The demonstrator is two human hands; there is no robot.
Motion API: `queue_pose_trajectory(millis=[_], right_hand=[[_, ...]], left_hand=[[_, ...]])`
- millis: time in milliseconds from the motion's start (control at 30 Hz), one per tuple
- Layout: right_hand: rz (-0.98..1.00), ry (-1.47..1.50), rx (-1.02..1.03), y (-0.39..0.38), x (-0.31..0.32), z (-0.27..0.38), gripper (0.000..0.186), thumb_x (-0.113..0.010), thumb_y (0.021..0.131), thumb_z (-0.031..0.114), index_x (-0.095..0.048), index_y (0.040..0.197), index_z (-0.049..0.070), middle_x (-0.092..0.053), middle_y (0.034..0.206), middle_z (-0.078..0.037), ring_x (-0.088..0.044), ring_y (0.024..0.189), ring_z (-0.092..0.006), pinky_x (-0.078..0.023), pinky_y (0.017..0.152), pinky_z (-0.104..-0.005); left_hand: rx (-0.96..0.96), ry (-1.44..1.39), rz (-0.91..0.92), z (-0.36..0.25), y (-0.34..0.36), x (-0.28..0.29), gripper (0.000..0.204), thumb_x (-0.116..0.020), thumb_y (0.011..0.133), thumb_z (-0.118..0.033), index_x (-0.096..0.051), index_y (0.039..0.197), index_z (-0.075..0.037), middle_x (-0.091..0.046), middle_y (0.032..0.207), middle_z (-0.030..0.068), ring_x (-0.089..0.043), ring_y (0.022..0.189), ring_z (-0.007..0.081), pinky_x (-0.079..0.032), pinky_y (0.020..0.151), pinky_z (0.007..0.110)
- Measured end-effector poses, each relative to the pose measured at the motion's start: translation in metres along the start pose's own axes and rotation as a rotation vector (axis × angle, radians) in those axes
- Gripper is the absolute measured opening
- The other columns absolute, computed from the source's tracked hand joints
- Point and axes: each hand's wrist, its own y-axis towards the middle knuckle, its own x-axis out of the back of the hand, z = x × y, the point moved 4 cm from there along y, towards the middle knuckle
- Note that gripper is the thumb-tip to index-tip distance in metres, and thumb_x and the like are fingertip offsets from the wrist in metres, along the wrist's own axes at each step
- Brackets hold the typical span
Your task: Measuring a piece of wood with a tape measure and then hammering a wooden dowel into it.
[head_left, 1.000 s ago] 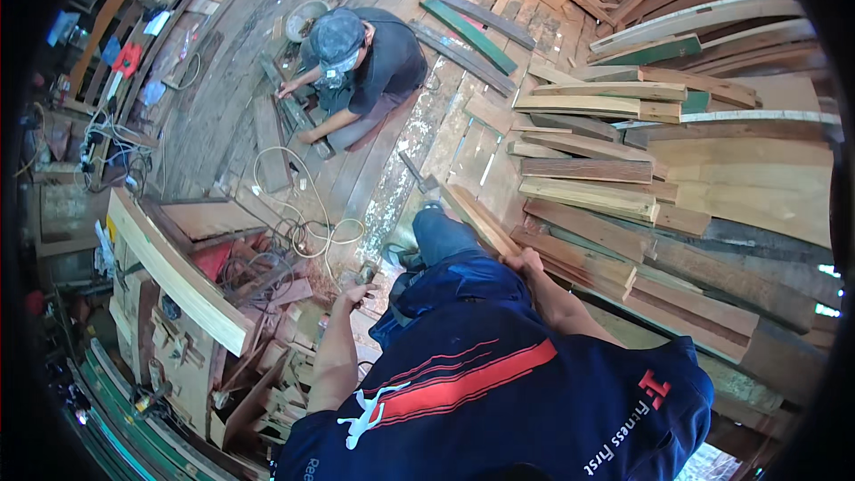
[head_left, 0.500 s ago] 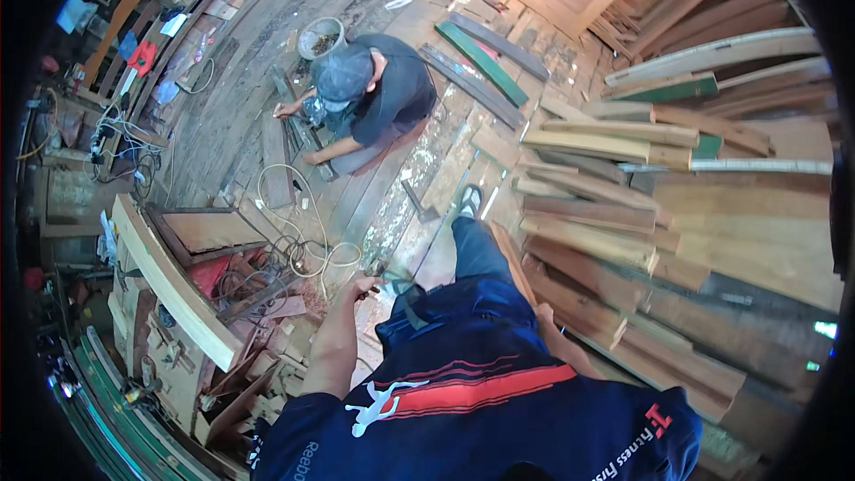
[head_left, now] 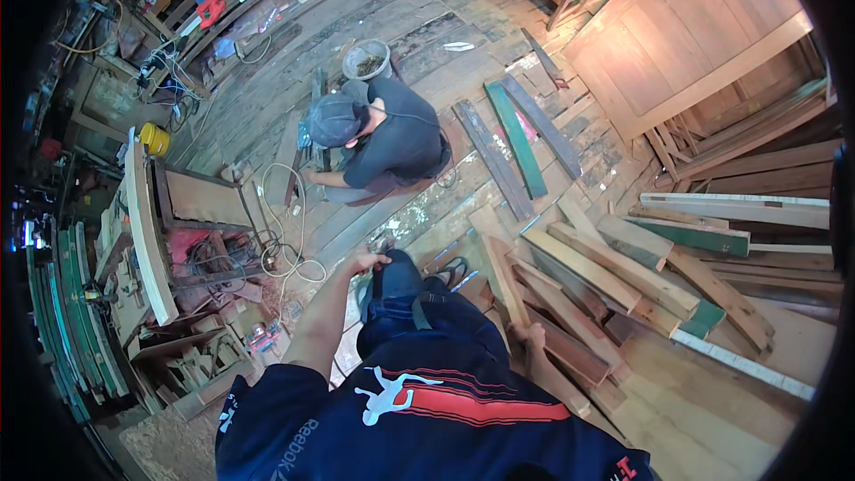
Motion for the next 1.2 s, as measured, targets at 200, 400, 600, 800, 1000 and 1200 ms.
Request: queue_pose_trajectory(millis=[200,400,600,800,1000,1200], right_hand=[[-0.151,-0.241,0.123,0.070,0.084,0.057,0.094,-0.078,0.056,0.055,-0.050,0.123,-0.004,-0.057,0.121,-0.021,-0.059,0.110,-0.0302,-0.050,0.090,-0.0390],[-0.288,-0.057,0.148,0.134,0.108,0.100,0.097,-0.077,0.052,0.055,-0.046,0.122,-0.006,-0.054,0.122,-0.025,-0.057,0.111,-0.0335,-0.050,0.090,-0.0397],[-0.193,-0.041,0.094,0.155,0.131,0.167,0.106,-0.074,0.053,0.062,-0.042,0.128,-0.006,-0.050,0.126,-0.025,-0.053,0.116,-0.0345,-0.047,0.094,-0.0403],[-0.073,-0.099,0.065,0.217,0.159,0.234,0.110,-0.074,0.051,0.064,-0.039,0.129,-0.006,-0.047,0.127,-0.024,-0.052,0.117,-0.0335,-0.047,0.094,-0.0397],[-0.100,-0.237,0.078,0.270,0.189,0.323,0.109,-0.076,0.050,0.062,-0.041,0.128,-0.007,-0.049,0.127,-0.022,-0.051,0.117,-0.0342,-0.044,0.097,-0.0389],[-0.306,-0.314,0.332,0.330,0.217,0.445,0.100,-0.078,0.052,0.058,-0.046,0.123,-0.005,-0.053,0.119,-0.019,-0.053,0.113,-0.0326,-0.043,0.096,-0.0394]], left_hand=[[-0.052,-0.018,0.049,-0.118,0.031,-0.034,0.060,-0.080,0.063,-0.038,-0.056,0.105,-0.001,-0.067,0.076,0.0097,-0.044,0.039,0.0118,-0.035,0.036,0.028],[-0.058,0.095,0.168,-0.222,0.068,-0.044,0.054,-0.077,0.069,-0.036,-0.057,0.107,-0.003,-0.068,0.083,0.0107,-0.041,0.043,0.0091,-0.033,0.038,0.027],[-0.021,0.151,0.192,-0.287,0.130,-0.031,0.046,-0.077,0.070,-0.035,-0.060,0.101,-0.006,-0.066,0.080,0.0088,-0.041,0.043,0.0093,-0.033,0.038,0.026],[-0.070,0.209,0.240,-0.379,0.187,-0.024,0.040,-0.078,0.068,-0.036,-0.063,0.092,-0.007,-0.066,0.073,0.0069,-0.044,0.043,0.0089,-0.035,0.038,0.025],[0.014,0.118,0.223,-0.439,0.222,-0.013,0.036,-0.080,0.068,-0.032,-0.063,0.089,-0.007,-0.064,0.070,0.0048,-0.042,0.042,0.0074,-0.031,0.038,0.024],[0.003,0.090,0.237,-0.481,0.255,0.008,0.042,-0.081,0.067,-0.034,-0.059,0.089,-0.006,-0.062,0.069,0.0039,-0.044,0.045,0.0067,-0.033,0.039,0.023]])
